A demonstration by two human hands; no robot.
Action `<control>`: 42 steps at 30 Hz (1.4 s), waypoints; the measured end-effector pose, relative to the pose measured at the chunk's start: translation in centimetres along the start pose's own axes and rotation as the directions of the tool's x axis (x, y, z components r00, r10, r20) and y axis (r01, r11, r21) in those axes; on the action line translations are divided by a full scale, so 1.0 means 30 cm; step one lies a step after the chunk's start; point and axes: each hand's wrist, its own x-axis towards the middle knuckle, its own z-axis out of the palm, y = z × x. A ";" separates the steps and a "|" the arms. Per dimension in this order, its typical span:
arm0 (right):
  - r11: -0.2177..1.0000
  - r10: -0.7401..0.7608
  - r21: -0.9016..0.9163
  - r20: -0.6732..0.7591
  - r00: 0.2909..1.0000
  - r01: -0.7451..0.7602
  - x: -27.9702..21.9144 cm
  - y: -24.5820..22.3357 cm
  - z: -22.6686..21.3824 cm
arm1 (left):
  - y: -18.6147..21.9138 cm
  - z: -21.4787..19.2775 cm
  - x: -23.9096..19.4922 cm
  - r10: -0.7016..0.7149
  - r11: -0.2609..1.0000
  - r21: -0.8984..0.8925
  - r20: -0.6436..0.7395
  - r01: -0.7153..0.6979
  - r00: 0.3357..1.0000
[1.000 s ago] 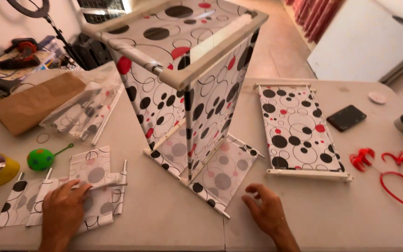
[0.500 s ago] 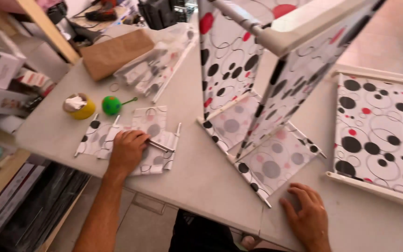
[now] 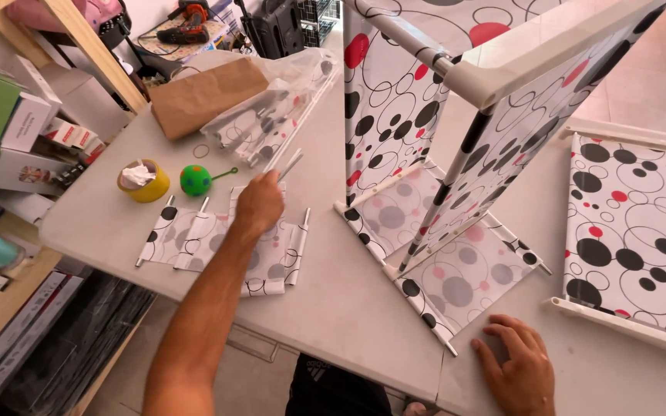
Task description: Assembling a multi-tiered shelf unit by connecting metal tubes and fabric panels.
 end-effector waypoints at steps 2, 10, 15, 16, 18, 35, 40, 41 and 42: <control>1.000 -0.006 0.002 -0.013 1.000 0.006 0.004 -0.004 -0.003 | 0.040 0.064 0.107 -0.020 1.000 -0.004 0.028 0.020 0.999; 0.998 0.056 0.021 -0.004 0.998 -0.056 0.004 0.012 0.012 | 0.132 0.246 0.382 -0.063 0.943 0.319 -0.117 0.098 0.991; 0.998 0.051 0.034 0.012 0.999 -0.051 0.031 -0.021 -0.013 | 0.149 0.169 0.365 -0.084 0.932 0.343 -0.098 0.113 0.992; 0.998 0.033 0.048 0.011 0.999 -0.034 0.034 -0.027 -0.027 | 0.166 0.153 0.354 -0.073 0.931 0.354 -0.060 0.089 0.996; 0.998 -0.003 0.056 0.002 1.000 0.003 0.043 -0.030 -0.026 | 0.095 0.224 0.367 0.086 0.940 0.340 -0.205 -0.012 0.975; 0.995 -0.027 0.101 0.048 0.999 0.022 0.088 -0.070 -0.052 | 0.526 0.451 -0.400 0.646 0.660 -0.297 -0.244 -0.690 0.723; 0.869 0.404 0.271 0.093 0.910 -0.414 0.125 -0.020 -0.015 | 0.551 0.425 -0.345 0.457 0.700 -0.459 -0.299 -0.546 0.838; 0.864 0.415 0.274 0.092 0.905 -0.423 0.120 -0.017 -0.003 | 0.535 0.442 -0.344 0.466 0.700 -0.458 -0.290 -0.548 0.836; 0.632 0.483 0.568 0.241 0.842 -0.526 0.137 -0.005 0.005 | 0.531 0.458 -0.330 0.446 0.666 -0.513 -0.308 -0.541 0.840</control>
